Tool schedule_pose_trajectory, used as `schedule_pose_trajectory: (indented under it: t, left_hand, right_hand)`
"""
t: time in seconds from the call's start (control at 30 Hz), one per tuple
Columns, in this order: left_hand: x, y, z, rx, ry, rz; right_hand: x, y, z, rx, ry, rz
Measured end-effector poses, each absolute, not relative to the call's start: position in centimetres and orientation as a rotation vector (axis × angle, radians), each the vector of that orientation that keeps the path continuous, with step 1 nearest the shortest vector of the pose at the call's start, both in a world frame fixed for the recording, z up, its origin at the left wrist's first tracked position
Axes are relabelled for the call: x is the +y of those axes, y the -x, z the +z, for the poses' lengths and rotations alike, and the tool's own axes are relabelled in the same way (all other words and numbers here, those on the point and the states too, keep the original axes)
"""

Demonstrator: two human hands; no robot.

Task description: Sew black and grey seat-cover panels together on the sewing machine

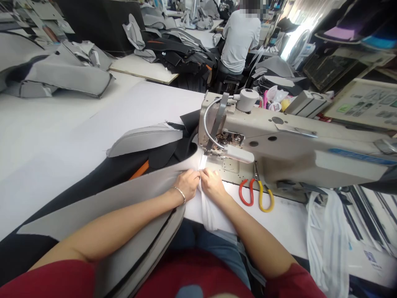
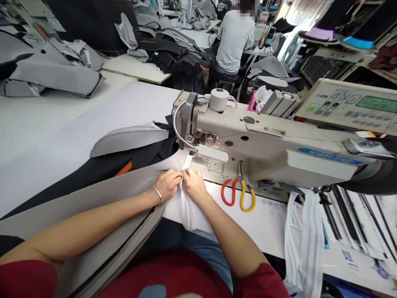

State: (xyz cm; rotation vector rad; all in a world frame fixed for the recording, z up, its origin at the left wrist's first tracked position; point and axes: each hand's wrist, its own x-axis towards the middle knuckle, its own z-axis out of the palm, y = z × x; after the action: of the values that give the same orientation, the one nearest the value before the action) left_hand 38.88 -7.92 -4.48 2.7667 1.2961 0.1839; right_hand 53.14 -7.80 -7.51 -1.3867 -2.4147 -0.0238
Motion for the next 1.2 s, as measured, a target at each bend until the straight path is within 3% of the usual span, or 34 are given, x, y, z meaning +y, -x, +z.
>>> schedule_pose_trajectory:
  t: [0.83, 1.07, 1.2]
  left_hand:
    - [-1.9, -42.4, -4.0, 1.571, -2.511, 0.196]
    - [-5.3, -38.9, -1.0, 1.676, -2.36, 0.076]
    - [-4.6, -35.8, 1.3, 1.619, -2.033, 0.001]
  right_hand:
    - [-4.3, -53.9, -7.2, -2.264, 1.641, 0.234]
    - [-6.9, -54.9, -3.9, -1.649, 1.54, 0.745]
    - [-11.2, -52.0, -2.4, -1.128, 1.316, 1.741]
